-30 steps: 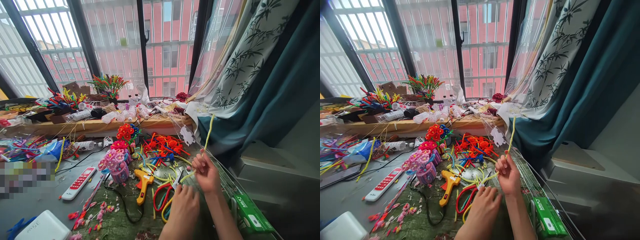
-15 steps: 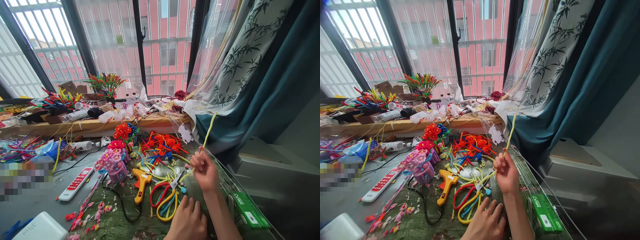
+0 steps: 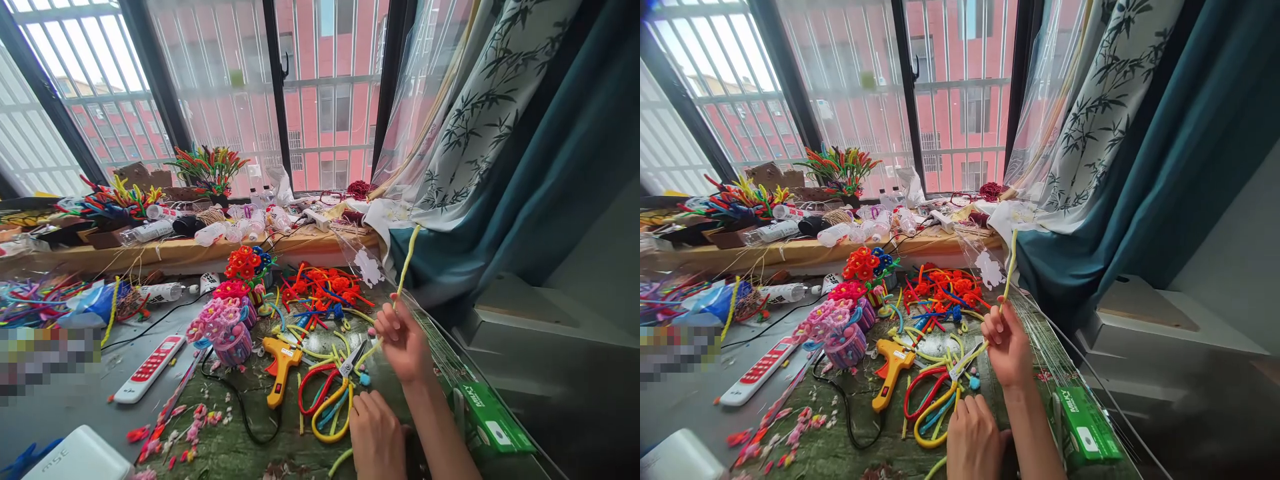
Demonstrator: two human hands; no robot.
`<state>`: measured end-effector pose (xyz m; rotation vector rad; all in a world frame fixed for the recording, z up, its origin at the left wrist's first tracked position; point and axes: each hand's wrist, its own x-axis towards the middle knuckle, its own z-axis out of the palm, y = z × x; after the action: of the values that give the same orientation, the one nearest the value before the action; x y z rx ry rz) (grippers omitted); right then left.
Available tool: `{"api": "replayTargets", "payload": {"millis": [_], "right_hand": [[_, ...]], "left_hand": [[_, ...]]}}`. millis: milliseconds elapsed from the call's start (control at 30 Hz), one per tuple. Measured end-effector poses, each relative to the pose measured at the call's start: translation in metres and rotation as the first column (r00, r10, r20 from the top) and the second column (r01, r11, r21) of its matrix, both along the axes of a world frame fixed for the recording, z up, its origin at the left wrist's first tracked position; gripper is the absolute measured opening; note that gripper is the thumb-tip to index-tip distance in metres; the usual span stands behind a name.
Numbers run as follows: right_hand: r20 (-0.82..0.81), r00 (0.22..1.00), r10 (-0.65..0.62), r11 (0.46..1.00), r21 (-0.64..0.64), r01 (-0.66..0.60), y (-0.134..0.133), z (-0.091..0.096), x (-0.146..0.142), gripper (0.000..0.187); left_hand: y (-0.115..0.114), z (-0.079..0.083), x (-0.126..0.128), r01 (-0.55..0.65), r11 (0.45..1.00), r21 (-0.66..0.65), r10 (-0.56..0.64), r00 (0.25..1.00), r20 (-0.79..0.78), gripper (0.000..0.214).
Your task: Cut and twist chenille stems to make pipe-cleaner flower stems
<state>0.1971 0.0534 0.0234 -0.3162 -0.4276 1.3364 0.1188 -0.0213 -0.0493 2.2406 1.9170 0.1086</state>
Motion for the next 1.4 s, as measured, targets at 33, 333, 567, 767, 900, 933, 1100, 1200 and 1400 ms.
{"api": "replayTargets", "payload": {"millis": [33, 333, 567, 767, 900, 933, 1100, 1200, 1400], "right_hand": [[0.007, 1.0, 0.008, 1.0, 0.003, -0.008, 0.0, 0.0, 0.0, 0.009], [0.064, 0.998, 0.005, 1.0, -0.011, -0.004, 0.005, -0.007, 0.001, 0.012], [0.075, 0.997, -0.018, 1.0, -0.019, 0.02, 0.007, -0.008, -0.001, 0.013], [0.068, 0.997, -0.046, 0.998, -0.042, 0.049, 0.007, -0.007, 0.0, 0.018], [0.075, 0.994, -0.076, 0.996, -0.043, 0.08, 0.008, -0.009, 0.003, 0.023], [0.08, 0.994, -0.08, 0.995, -0.044, 0.084, 0.009, -0.009, 0.004, 0.023], [0.098, 0.991, -0.089, 0.995, -0.044, 0.093, 0.008, -0.008, 0.003, 0.023], [0.119, 0.988, -0.098, 0.994, -0.042, 0.104, 0.007, -0.006, 0.002, 0.023], [0.138, 0.986, -0.09, 0.995, -0.038, 0.096, 0.004, -0.002, 0.002, 0.021]], "left_hand": [[0.001, 0.008, 0.001, 0.01, 0.999, -0.037, -0.009, 1.0, 0.021, 0.036], [-0.003, 0.032, 0.007, -0.062, 0.977, -0.203, 0.082, 0.993, 0.09, 0.028], [-0.008, 0.03, 0.003, -0.07, 0.97, -0.234, 0.101, 0.987, 0.122, 0.04], [-0.003, 0.023, 0.005, -0.116, 0.972, -0.204, 0.14, 0.984, 0.109, 0.062], [-0.004, 0.022, 0.003, -0.124, 0.978, -0.166, 0.144, 0.983, 0.111, 0.072], [-0.005, 0.023, 0.002, -0.131, 0.979, -0.155, 0.149, 0.982, 0.114, 0.066], [-0.01, 0.02, 0.006, -0.12, 0.985, -0.122, 0.139, 0.977, 0.16, 0.027], [-0.009, 0.015, 0.011, -0.136, 0.977, -0.163, 0.163, 0.972, 0.167, 0.026], [-0.008, 0.014, 0.011, -0.202, 0.955, -0.218, 0.226, 0.97, 0.094, 0.028]]}}
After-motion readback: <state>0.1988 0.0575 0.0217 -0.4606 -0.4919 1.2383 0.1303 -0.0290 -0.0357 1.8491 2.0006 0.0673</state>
